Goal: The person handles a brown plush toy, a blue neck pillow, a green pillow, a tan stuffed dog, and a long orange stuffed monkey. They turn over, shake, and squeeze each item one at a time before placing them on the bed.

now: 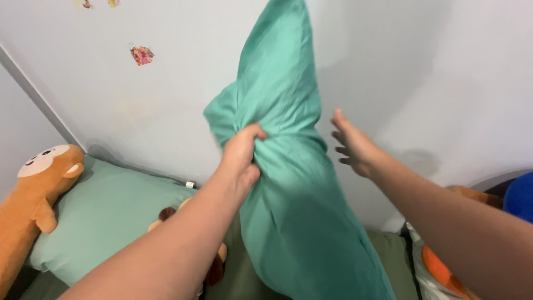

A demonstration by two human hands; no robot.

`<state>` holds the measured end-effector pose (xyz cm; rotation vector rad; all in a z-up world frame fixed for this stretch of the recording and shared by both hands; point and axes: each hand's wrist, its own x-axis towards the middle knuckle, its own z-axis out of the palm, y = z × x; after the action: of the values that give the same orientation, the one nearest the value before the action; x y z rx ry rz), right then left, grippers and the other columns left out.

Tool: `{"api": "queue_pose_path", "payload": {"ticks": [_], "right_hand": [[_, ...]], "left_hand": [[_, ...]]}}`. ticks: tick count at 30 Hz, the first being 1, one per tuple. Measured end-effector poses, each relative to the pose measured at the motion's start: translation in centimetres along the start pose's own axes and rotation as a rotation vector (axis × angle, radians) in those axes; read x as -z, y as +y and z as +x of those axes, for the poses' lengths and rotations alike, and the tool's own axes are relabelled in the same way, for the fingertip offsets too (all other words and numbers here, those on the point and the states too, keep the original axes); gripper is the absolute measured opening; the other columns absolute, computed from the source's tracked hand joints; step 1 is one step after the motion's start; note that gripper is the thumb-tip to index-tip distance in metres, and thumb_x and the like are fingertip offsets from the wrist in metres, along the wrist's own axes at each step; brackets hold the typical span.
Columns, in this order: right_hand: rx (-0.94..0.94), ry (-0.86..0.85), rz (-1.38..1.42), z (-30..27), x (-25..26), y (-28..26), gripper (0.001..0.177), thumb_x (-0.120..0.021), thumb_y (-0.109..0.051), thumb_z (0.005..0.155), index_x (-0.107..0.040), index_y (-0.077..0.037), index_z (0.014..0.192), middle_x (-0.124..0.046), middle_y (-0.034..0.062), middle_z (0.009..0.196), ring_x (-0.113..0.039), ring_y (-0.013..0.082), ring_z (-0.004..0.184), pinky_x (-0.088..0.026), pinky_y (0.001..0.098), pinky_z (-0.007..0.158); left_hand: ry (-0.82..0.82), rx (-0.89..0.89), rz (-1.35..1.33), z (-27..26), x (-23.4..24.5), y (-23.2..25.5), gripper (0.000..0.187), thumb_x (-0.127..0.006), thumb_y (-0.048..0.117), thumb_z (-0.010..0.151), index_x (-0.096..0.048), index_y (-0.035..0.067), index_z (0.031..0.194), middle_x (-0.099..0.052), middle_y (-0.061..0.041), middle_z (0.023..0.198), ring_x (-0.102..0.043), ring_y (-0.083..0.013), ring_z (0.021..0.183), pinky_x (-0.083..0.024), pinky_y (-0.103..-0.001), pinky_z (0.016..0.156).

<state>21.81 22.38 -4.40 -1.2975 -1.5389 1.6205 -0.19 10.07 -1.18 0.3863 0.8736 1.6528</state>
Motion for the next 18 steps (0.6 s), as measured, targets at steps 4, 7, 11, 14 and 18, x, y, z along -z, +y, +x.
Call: {"api": "queue_pose_path", "payload": {"ticks": [4,7,11,14,18], "right_hand": [[-0.132,-0.028,0.144,0.4,0.5,0.7,0.096,-0.035,-0.076,0.082,-0.025,-0.025,0.162,-0.024,0.0106,0.166,-0.022,0.0392,0.15,-0.023,0.0571,0.118],[-0.037,-0.477,0.241,-0.1,-3.9,0.6,0.088,-0.045,-0.065,0.083,-0.034,-0.017,0.155,-0.036,0.0126,0.157,-0.035,0.0365,0.142,-0.031,0.0537,0.114],[0.092,-0.784,0.575,-2.1,-4.1,-2.1,0.077,-0.059,-0.049,0.084,-0.046,-0.006,0.146,-0.053,0.0152,0.144,-0.051,0.0329,0.131,-0.042,0.0491,0.109],[0.165,-0.712,0.469,-2.7,-3.5,-3.4,0.07,-0.07,-0.038,0.085,-0.054,0.002,0.14,-0.065,0.0172,0.135,-0.063,0.0302,0.123,-0.051,0.0457,0.105],[0.158,-0.265,-0.031,-0.1,-4.6,-1.6,0.06,-0.071,-0.003,0.07,-0.062,-0.002,0.13,-0.07,0.0151,0.122,-0.068,0.0303,0.112,-0.056,0.043,0.096]], "left_hand": [[-0.095,0.022,0.002,-0.1,-2.4,2.6,0.068,-0.063,0.005,0.071,-0.051,-0.012,0.136,-0.065,-0.024,0.123,-0.067,-0.0372,0.11,-0.058,-0.05,0.096],[-0.083,-0.149,0.411,-0.7,-4.3,0.9,0.087,-0.075,0.015,0.076,-0.034,-0.004,0.15,-0.058,-0.02,0.137,-0.06,-0.0295,0.119,-0.05,-0.042,0.098],[-0.095,-0.244,0.596,-0.6,-4.5,2.1,0.101,-0.075,0.022,0.069,-0.026,0.0,0.155,-0.059,-0.023,0.14,-0.066,-0.032,0.117,-0.058,-0.043,0.092],[0.012,-0.258,0.641,-0.3,-3.9,1.5,0.102,-0.073,0.021,0.072,-0.02,0.001,0.157,-0.054,-0.023,0.143,-0.065,-0.0321,0.122,-0.058,-0.044,0.096],[-0.127,-0.04,0.767,-0.3,-1.1,0.8,0.091,-0.067,0.047,0.086,-0.033,0.001,0.156,-0.051,-0.017,0.151,-0.054,-0.0295,0.135,-0.044,-0.045,0.108]]}}
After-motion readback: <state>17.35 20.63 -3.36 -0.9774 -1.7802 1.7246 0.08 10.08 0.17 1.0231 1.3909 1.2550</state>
